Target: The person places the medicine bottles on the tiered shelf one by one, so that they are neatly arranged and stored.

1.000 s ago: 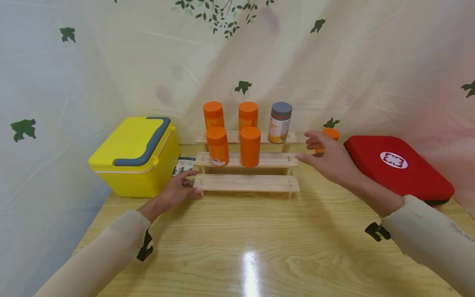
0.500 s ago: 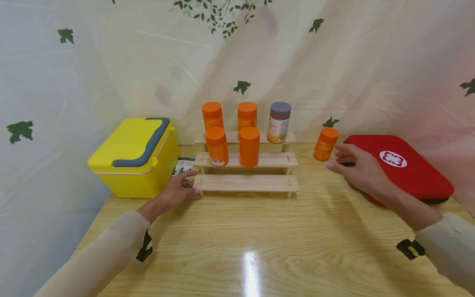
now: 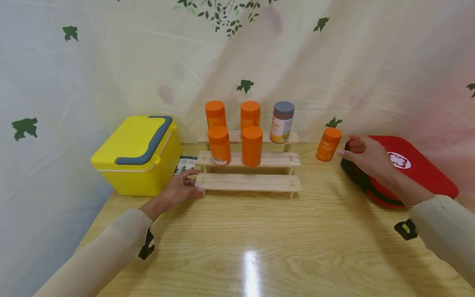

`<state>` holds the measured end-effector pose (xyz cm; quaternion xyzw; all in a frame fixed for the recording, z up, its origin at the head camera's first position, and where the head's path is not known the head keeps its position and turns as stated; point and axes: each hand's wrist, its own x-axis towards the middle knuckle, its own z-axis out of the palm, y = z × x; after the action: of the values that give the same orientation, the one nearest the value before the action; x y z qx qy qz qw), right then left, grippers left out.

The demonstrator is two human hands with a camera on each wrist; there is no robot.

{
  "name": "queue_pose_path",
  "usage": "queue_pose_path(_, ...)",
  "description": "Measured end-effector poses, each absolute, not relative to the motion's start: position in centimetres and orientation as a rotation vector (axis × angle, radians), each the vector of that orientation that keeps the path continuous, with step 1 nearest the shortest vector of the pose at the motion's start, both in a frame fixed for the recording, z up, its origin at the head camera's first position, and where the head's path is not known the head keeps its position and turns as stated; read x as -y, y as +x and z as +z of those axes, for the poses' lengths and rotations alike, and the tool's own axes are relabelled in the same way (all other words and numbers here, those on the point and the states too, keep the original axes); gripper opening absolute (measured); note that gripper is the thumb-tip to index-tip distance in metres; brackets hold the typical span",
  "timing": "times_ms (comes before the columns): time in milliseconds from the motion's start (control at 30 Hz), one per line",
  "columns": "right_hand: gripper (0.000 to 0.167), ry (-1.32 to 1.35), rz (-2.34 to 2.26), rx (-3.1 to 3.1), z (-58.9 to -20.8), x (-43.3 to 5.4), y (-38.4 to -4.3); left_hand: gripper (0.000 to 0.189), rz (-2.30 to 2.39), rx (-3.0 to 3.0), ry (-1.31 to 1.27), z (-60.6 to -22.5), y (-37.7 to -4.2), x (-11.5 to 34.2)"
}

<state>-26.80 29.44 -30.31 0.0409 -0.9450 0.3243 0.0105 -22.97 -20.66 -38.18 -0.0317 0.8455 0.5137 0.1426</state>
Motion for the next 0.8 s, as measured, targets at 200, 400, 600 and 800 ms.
queue_pose_path(200,0.096,0.086,0.997,3.010,-30.2,-30.3,-29.7,0.061,1.466,-2.451,-0.092,-38.0,-23.0,20.6)
queue_pose_path(400,0.097,0.101,1.095,3.019,-30.5,-30.1,-32.0,0.061,1.450,-2.457,-0.104,-38.0,-23.0,20.6)
queue_pose_path(600,0.095,0.119,1.147,3.009,-30.9,-29.5,-33.7,0.061,1.506,-2.423,-0.094,-38.1,-23.1,20.6)
queue_pose_path(800,0.086,0.107,1.175,2.991,-31.8,-28.9,-34.6,0.062,1.494,-2.430,-0.107,-38.3,-23.0,20.8)
